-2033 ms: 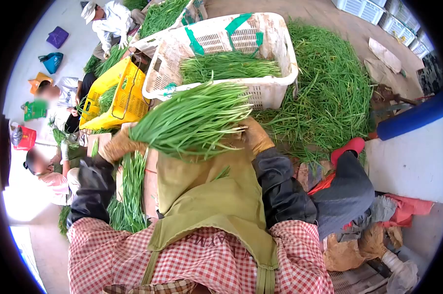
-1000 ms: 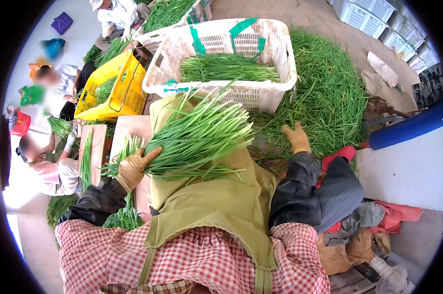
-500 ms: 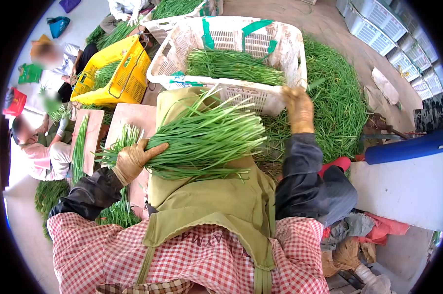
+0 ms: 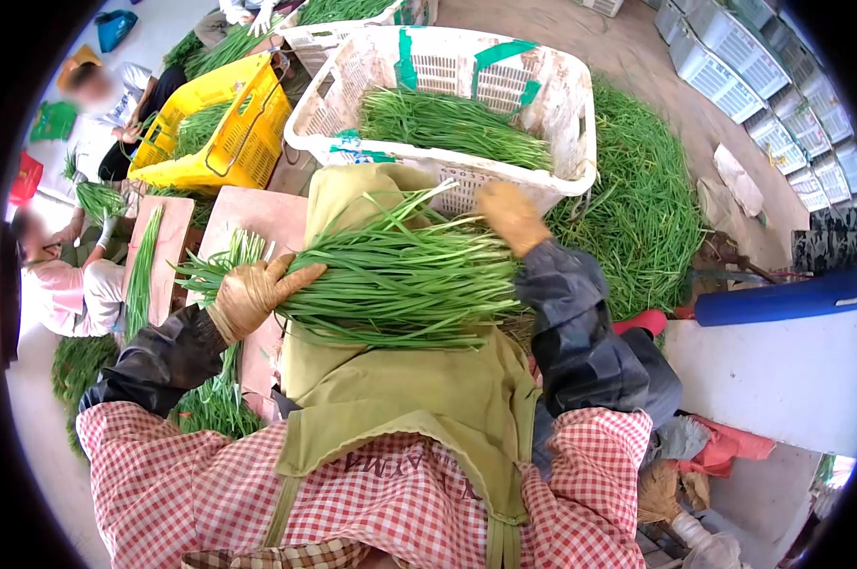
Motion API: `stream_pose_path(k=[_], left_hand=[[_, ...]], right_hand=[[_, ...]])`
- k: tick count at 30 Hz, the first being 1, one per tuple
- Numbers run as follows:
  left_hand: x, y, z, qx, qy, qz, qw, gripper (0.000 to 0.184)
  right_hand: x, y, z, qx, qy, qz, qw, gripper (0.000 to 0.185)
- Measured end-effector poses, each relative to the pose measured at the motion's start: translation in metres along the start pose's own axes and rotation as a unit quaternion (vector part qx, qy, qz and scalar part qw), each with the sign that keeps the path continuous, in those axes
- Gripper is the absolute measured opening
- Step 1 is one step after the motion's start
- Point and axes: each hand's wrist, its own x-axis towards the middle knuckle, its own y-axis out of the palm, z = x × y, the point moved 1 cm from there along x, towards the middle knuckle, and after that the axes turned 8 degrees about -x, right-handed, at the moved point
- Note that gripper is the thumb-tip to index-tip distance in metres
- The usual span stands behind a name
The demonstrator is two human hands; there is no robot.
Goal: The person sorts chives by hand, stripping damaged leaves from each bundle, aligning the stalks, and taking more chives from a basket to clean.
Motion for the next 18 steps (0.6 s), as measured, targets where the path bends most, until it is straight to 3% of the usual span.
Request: stream_pose_path(k=[2, 3, 4, 5, 7, 9, 10, 12, 13, 14, 16, 17, 18], left_hand=[[-0.006, 0.001, 0.001, -0.004, -0.014, -0.003, 1.000, 0.069], [-0.007, -0.001, 0.002, -0.009, -0.005, -0.012, 1.000, 0.068], [-0.007, -0.002, 0.003, -0.013, 0.007, -0.022, 1.000, 0.068], [-0.005, -0.001, 0.006, -0.014, 0.007, -0.027, 1.000, 0.068], [-0.005, 0.003, 0.008, -0.024, 0.024, -0.030, 0.999, 0.067], [0.000, 0.003, 0.007, -0.019, 0.033, -0.030, 0.999, 0.067], [0.002, 0.003, 0.008, -0.010, 0.032, -0.031, 0.999, 0.066], [0.005, 0.003, 0.009, 0.007, 0.042, -0.048, 0.998, 0.064], [0.005, 0.001, 0.009, 0.001, 0.049, -0.061, 0.997, 0.063], [0.004, 0.000, 0.009, -0.006, 0.054, -0.071, 0.996, 0.062], [-0.003, 0.000, 0.011, -0.003, 0.047, -0.060, 0.997, 0.062], [-0.004, -0.001, 0.011, -0.018, 0.044, -0.062, 0.997, 0.062], [-0.005, -0.001, 0.011, -0.034, 0.043, -0.065, 0.996, 0.063]], right_hand=[[-0.028, 0.019, -0.061, -0.218, -0.004, -0.088, 0.972, 0.025], [-0.042, 0.010, -0.080, -0.215, 0.158, 0.016, 0.964, 0.025], [-0.051, -0.002, -0.092, -0.206, 0.316, 0.118, 0.919, 0.025], [-0.049, -0.012, -0.098, -0.210, 0.317, 0.116, 0.918, 0.025], [-0.048, -0.031, -0.106, -0.160, 0.231, 0.025, 0.959, 0.029], [-0.027, -0.071, -0.051, 0.028, 0.167, 0.051, 0.984, 0.053], [-0.013, -0.075, -0.032, 0.163, 0.070, 0.083, 0.981, 0.060], [0.008, -0.072, 0.018, 0.394, -0.024, 0.167, 0.904, 0.066], [0.015, -0.084, 0.056, 0.340, -0.068, 0.190, 0.919, 0.064], [0.021, -0.066, 0.067, 0.392, -0.087, 0.219, 0.889, 0.055], [0.025, -0.060, 0.087, 0.194, -0.061, 0.252, 0.946, 0.042], [0.025, -0.053, 0.081, 0.195, -0.064, 0.254, 0.945, 0.042], [0.024, -0.043, 0.063, 0.118, -0.023, 0.196, 0.973, 0.037]])
